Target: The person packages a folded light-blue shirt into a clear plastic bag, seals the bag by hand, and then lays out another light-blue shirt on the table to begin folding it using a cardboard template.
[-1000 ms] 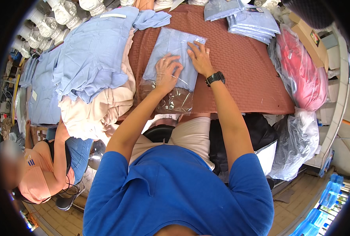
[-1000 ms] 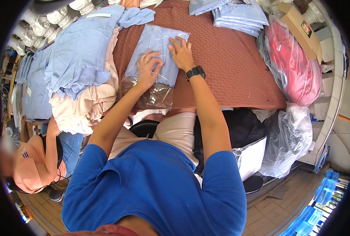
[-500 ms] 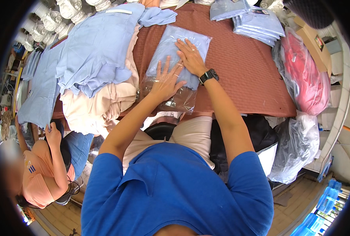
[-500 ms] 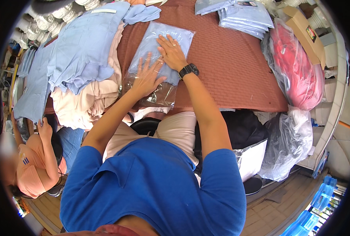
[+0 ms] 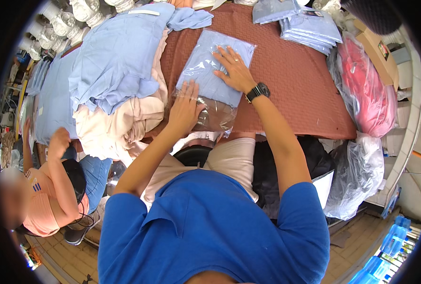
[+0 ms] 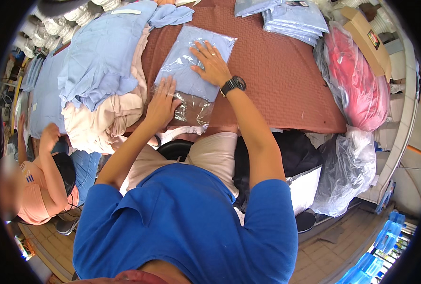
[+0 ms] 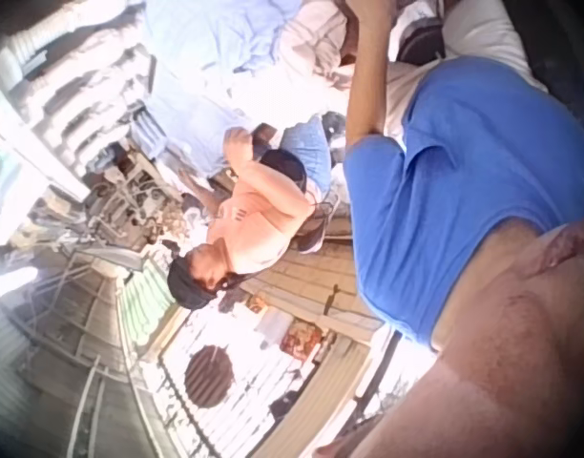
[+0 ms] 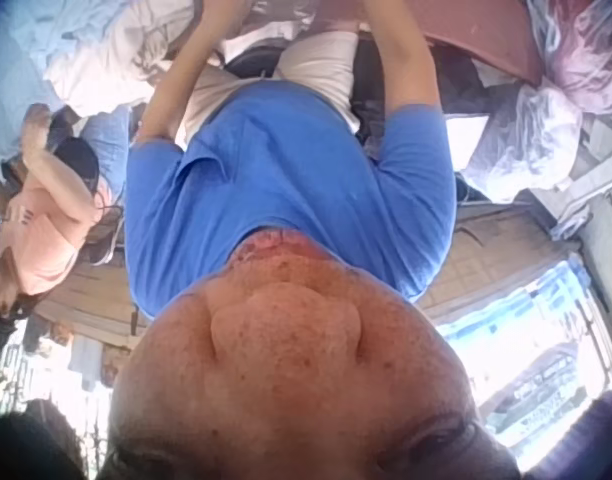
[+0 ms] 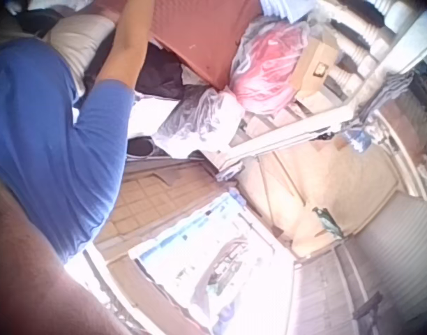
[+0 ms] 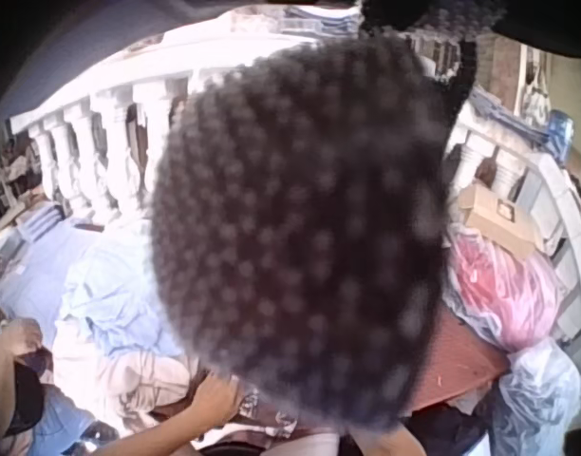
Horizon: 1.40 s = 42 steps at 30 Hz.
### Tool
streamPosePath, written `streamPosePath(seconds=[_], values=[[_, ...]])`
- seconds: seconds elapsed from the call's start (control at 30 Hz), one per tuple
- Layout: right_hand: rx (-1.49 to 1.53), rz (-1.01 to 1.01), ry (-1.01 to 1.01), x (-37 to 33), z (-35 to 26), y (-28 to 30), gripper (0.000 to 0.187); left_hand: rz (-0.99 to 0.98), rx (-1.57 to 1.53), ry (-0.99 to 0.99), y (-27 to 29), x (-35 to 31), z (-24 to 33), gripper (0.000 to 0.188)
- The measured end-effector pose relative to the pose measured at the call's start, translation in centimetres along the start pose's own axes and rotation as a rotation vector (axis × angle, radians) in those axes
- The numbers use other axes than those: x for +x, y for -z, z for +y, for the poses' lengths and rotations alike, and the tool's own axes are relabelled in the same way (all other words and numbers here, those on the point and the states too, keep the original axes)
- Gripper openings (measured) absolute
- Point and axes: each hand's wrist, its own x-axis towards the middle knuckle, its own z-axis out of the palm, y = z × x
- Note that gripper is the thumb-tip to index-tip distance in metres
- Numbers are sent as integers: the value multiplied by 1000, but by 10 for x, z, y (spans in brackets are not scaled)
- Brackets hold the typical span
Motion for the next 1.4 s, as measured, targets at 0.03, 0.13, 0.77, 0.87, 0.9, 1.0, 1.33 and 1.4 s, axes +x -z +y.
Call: streamPosePath(seconds=[0.03, 0.13, 0.77, 0.87, 0.9, 1.0, 1.33, 1.4], values=[[33, 47, -25, -3, -8, 6, 63, -88, -109, 29, 14, -13, 3, 60], [198, 148, -95, -26, -56, 38, 67, -113, -247, 39, 47, -41, 0, 42], [-172, 194, -142, -83, -61, 36, 20, 38, -38, -347, 22, 56, -24, 23], [-218, 148, -126, -89, -50, 32, 16, 73, 2, -364, 18, 62, -25, 18], [-213, 150, -129, -91, -49, 30, 15, 66, -26, -359, 16, 63, -28, 17], [-175, 159, -135, -95, -46, 26, 15, 36, -34, -330, 9, 63, -30, 17], [-123, 287, -230, -104, -60, 46, 25, 40, -125, -450, 21, 73, 7, 44], [-157, 230, -216, -99, -56, 45, 25, 37, -113, -462, 10, 80, 9, 48]])
